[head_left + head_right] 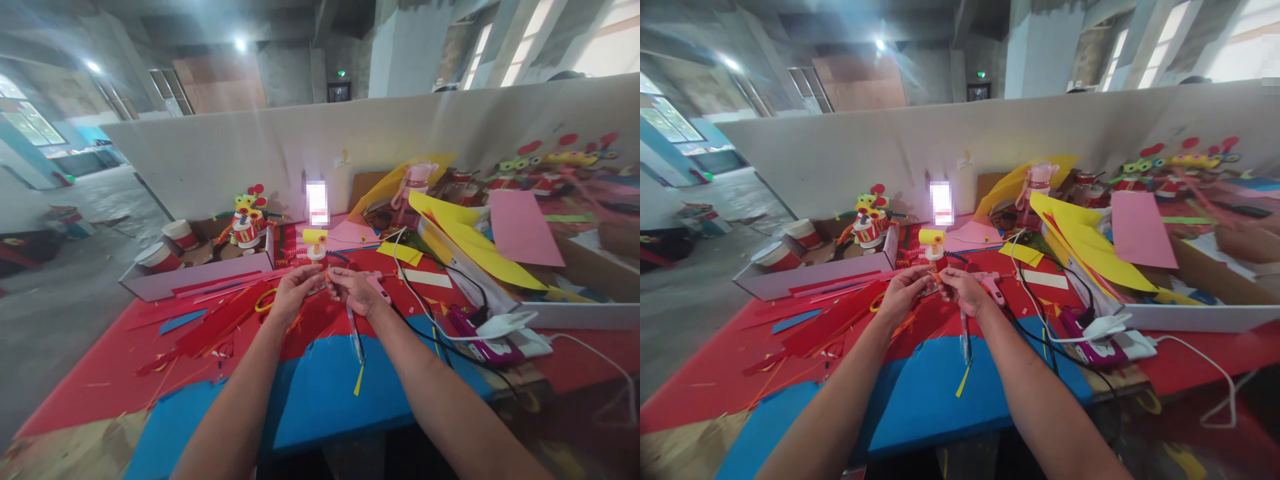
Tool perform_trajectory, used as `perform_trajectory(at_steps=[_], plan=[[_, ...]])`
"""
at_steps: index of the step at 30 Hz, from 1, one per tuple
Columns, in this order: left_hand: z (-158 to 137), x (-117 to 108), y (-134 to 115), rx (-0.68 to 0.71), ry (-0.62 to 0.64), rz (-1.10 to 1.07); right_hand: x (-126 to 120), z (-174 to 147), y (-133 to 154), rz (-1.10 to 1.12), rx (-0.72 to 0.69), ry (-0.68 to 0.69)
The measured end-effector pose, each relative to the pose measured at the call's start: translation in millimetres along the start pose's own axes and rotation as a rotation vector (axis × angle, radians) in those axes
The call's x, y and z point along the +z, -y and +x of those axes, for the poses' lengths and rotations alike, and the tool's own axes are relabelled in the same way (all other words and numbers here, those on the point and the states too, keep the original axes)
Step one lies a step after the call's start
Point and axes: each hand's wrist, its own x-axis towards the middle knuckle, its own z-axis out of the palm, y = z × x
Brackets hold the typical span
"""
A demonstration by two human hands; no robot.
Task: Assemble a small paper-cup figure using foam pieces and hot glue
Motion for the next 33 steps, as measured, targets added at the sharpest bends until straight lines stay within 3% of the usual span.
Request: perform_trajectory(at_steps=[3,7,15,19,22,26,28,29,31,33], plan=[[-2,2,-1,-0.035,0.055,0.012,1,-3,1,0.088,0.057,0.107],[-4,5,-2,-0.007,0.008,0.055,1,-4,-2,0.142,0.097,0.187],[-2,3,2,0.109,0.009,0.19,-3,1,-11,0.221,0.152,0.226],[-2,1,4,0.182,0.052,0.272,3,0,-11,0.143,0.144,0.206],[-3,-2,0,0.27,0.036,0.408,0,-7,-2,-0.153,-0.017,0.032],[-1,-9,-7,0.544,-0.041,0.75,-34,-27,17,-0.89,-0.341,-0.519],[1,-14,-9,0.691,-0.019,0.888,-55,-38,23,-1.203,-0.269,-0.744],[2,-17,-9,0.752,-0.003,0.948,-64,-42,24,-1.284,-0.159,-0.75],[4,-22,-8,0.845,0.022,1.054,-74,-48,25,-1.373,0.066,-0.636],[4,-26,-7,0.903,0.033,1.131,-75,-49,24,-1.485,0.16,-0.535]])
